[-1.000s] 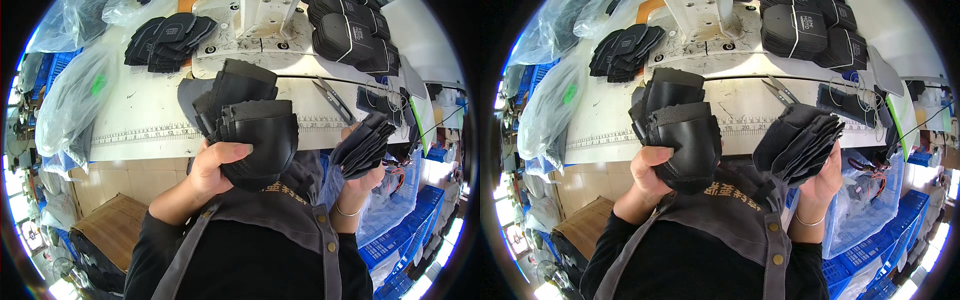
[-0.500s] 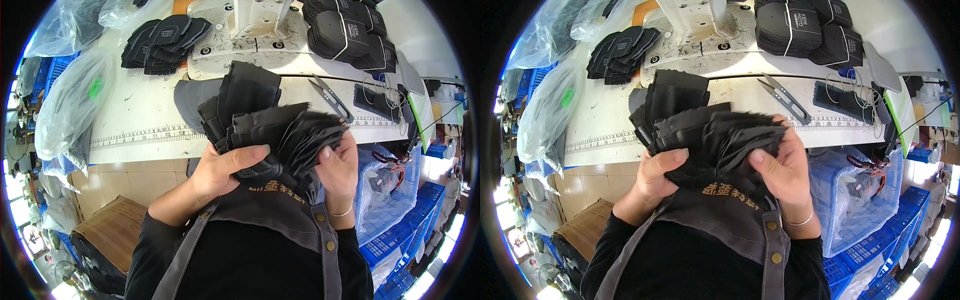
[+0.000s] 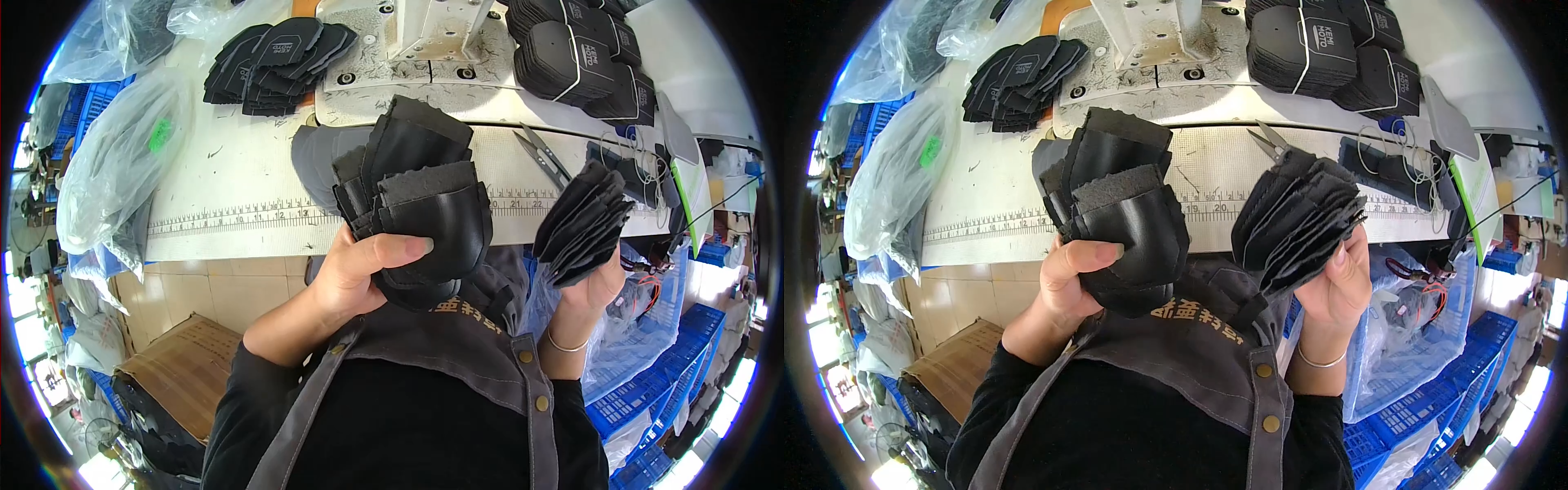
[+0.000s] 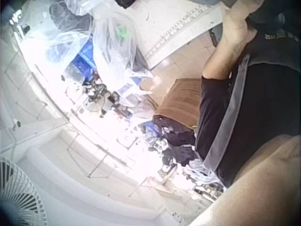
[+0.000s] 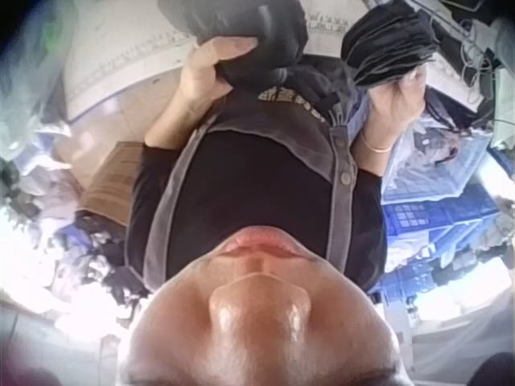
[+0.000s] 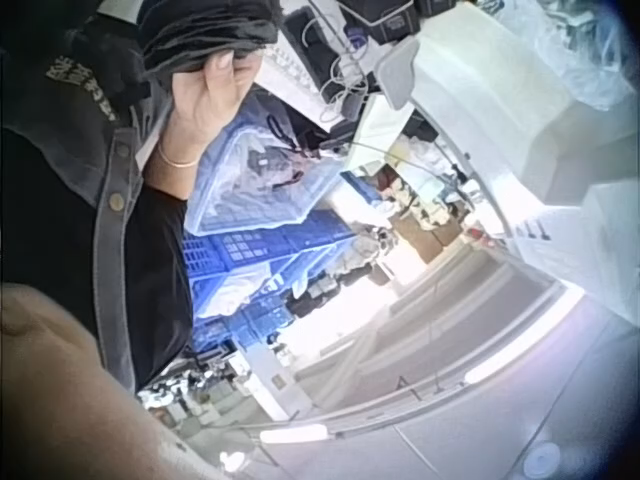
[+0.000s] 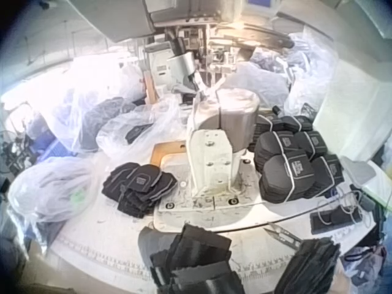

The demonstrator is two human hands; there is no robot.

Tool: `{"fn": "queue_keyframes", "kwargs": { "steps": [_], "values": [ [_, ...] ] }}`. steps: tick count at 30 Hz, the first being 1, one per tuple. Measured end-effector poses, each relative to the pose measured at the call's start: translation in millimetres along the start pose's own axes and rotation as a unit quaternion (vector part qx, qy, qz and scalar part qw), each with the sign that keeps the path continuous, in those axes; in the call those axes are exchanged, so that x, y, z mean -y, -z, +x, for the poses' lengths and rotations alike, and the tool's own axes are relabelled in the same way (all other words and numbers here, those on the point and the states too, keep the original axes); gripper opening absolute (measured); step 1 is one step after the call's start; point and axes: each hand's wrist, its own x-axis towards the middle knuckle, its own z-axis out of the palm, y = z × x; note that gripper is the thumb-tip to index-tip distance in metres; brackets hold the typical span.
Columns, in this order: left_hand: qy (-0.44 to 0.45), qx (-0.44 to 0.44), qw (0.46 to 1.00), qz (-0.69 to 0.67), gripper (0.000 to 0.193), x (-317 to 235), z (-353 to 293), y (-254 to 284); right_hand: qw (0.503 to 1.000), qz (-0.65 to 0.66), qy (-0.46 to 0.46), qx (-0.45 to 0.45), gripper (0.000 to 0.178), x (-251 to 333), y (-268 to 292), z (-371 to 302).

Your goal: Stitching black leather/fabric shoe components using an industrial sewing machine.

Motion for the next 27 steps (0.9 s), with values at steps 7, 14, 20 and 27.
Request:
{"fn": "queue_keyframes", "kwargs": {
  "steps": [7,14,20,27],
  "values": [
    [0.015,0.013,1.0,-0.019,0.037,2,0,5,0.999,-0.047,-0.014,-0.006,0.031,-5,-10,5],
    [0.019,-0.001,1.0,0.005,0.036,1,1,-5,0.997,-0.049,-0.056,0.026,0.051,-19,-41,15],
    [0.021,-0.029,0.999,0.031,0.039,6,1,-5,0.972,-0.225,-0.034,-0.059,0.051,-23,-48,5],
    [0.031,0.023,0.998,-0.054,0.039,4,0,-1,0.968,-0.228,0.017,-0.1,0.052,-27,-41,5]
  ]
}}
